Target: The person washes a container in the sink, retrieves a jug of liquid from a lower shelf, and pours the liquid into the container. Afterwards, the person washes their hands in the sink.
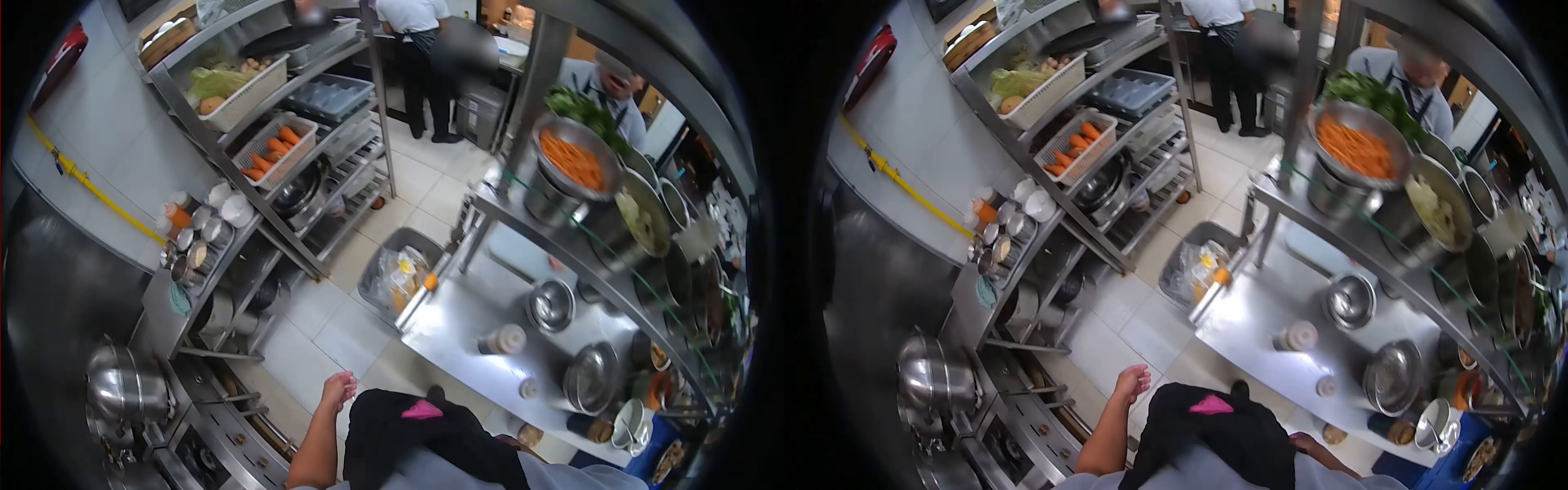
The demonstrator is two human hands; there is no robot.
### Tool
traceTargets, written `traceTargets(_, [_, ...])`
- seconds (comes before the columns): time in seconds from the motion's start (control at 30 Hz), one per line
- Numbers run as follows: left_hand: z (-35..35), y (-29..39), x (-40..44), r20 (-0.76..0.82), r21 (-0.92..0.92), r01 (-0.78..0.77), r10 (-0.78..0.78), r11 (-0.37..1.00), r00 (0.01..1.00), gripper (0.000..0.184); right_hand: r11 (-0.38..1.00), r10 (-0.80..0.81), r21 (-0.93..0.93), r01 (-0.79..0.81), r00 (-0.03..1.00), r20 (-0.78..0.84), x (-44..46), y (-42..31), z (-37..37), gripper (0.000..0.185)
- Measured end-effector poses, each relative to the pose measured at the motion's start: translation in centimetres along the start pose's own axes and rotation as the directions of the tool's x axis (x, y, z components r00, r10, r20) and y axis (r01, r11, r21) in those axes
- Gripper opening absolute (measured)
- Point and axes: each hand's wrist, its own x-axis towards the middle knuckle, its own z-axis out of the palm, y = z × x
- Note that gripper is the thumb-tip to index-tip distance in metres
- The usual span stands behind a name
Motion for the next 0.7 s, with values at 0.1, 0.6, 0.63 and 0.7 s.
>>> traceTargets(0.1, [-2.6,3.4,2.5,-0.036,0.002,0.023,-0.023,1.0,0.999,0.021,0.995,0.006,-0.095,-0.012,0.998,-0.063,7.3,-0.8,-1.4,0.03])
traceTargets(0.6, [-5.2,35.8,26.2,0.24,0.334,-0.043,-0.041,0.941,0.97,0.017,0.482,0.615,0.806,0.343,0.523,-0.59,19.5,-32.0,14.4,0.056])
traceTargets(0.63, [-3.7,37.7,27.4,0.279,0.324,-0.067,-0.028,0.944,0.96,0.016,0.473,0.641,0.803,0.362,0.484,-0.595,21.0,-31.4,13.6,0.059])
traceTargets(0.7, [-0.3,40.6,29.2,0.335,0.342,-0.093,-0.028,0.935,0.942,0.016,0.436,0.68,0.805,0.403,0.438,-0.588,22.3,-31.0,13.5,0.062])
